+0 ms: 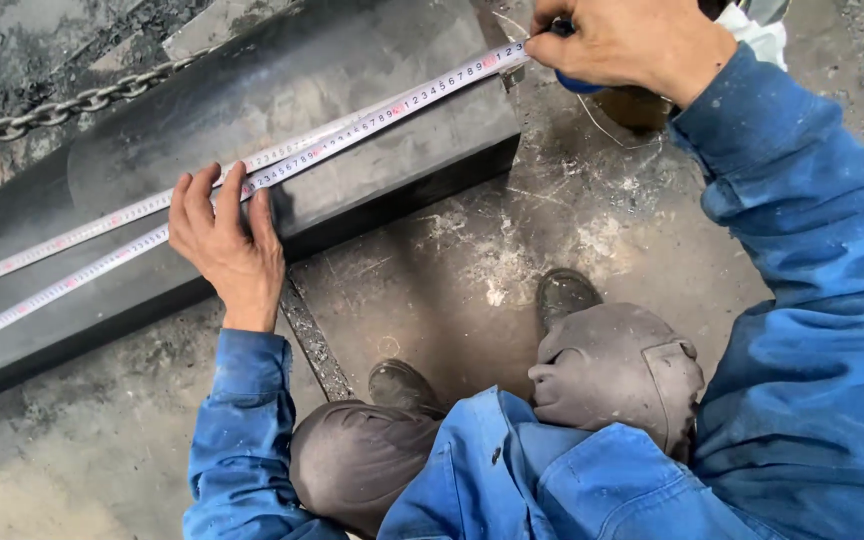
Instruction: Measuring and marking a large rubber block with a tape measure and marker.
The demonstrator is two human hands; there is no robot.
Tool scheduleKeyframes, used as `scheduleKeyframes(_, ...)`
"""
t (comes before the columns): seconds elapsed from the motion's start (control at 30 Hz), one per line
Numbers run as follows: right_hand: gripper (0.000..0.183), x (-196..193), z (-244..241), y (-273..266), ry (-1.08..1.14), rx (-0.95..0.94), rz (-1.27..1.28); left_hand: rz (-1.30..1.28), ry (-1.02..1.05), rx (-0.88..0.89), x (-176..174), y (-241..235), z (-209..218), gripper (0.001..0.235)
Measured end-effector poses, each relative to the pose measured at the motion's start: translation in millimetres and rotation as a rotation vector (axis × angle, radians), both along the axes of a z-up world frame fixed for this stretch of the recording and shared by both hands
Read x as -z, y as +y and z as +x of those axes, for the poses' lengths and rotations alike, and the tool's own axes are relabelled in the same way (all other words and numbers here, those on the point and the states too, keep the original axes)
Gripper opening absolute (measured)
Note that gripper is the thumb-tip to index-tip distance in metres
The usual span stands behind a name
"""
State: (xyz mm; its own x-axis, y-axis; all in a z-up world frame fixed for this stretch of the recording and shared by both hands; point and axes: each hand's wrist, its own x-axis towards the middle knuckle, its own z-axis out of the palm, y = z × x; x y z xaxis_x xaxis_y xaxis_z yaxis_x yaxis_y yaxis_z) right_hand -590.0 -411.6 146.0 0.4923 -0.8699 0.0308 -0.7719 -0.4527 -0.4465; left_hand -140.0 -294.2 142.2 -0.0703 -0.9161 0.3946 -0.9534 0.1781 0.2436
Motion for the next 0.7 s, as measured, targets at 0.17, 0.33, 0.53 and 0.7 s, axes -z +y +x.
scheduleKeyframes(0.17,0.020,-9,11,13,0.147,0.055,-0.168,0.119,-0.010,0.023,6,-12,0,0.036)
scheduleKeyframes(0.33,0.016,-9,12,26,0.122,0.080,-0.277,0.180,-0.012,-0.008,13,-19,6,0.033)
scheduleKeyframes(0.53,0.015,2,9,37,0.186,0.028,-0.568,0.179,0.046,-0.045,22,-18,9,0.034)
scheduleKeyframes(0.7,0.012,9,13,45,0.157,0.080,-0.519,0.175,0.056,-0.051,24,-19,10,0.035)
